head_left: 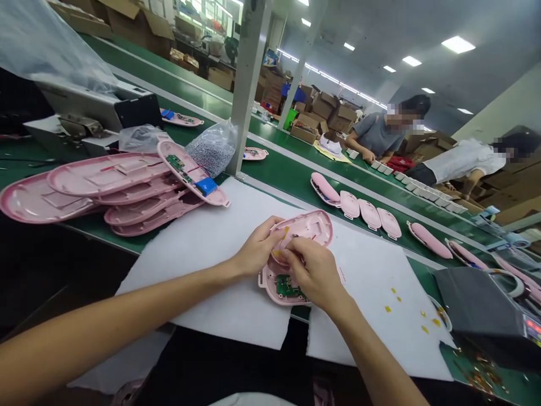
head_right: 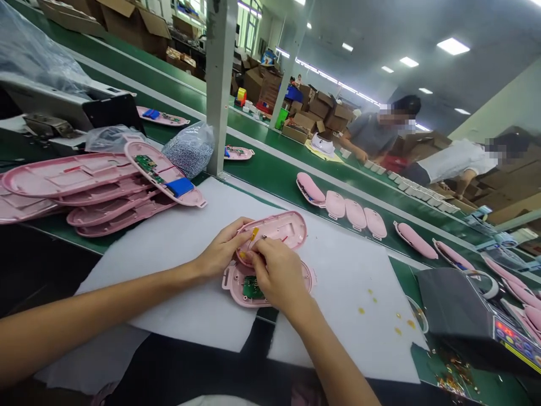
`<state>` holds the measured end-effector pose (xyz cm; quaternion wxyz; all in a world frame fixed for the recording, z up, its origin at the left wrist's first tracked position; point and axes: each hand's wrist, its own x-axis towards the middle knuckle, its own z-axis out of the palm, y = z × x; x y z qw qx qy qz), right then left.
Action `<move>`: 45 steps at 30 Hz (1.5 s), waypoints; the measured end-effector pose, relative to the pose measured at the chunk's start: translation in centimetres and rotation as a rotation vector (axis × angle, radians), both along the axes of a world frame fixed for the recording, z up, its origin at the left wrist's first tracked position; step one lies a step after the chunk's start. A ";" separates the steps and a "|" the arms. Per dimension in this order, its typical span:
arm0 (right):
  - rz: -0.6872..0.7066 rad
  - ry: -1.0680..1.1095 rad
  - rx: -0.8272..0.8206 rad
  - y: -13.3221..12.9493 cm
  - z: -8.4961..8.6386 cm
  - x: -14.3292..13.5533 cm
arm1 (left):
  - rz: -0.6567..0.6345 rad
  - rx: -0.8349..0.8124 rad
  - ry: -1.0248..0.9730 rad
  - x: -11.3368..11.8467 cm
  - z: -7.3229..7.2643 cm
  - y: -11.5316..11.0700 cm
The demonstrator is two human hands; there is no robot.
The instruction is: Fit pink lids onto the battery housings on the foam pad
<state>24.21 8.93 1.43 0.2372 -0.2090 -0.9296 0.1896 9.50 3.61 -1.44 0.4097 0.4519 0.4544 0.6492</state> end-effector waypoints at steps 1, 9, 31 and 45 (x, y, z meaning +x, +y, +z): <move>-0.033 -0.018 0.043 -0.2 -0.2 -0.2 | -0.021 -0.004 -0.044 0.1 0.1 -0.2; -0.170 0.006 0.298 -0.8 -1.5 -0.6 | -0.139 -0.065 -0.302 0.7 0.5 -1.1; 0.135 -0.208 0.402 2.5 3.0 6.3 | -0.271 -0.062 0.867 -2.4 2.7 -3.6; -0.212 0.238 0.288 2.1 -2.2 15.8 | -0.142 -0.507 0.876 -0.7 7.7 6.2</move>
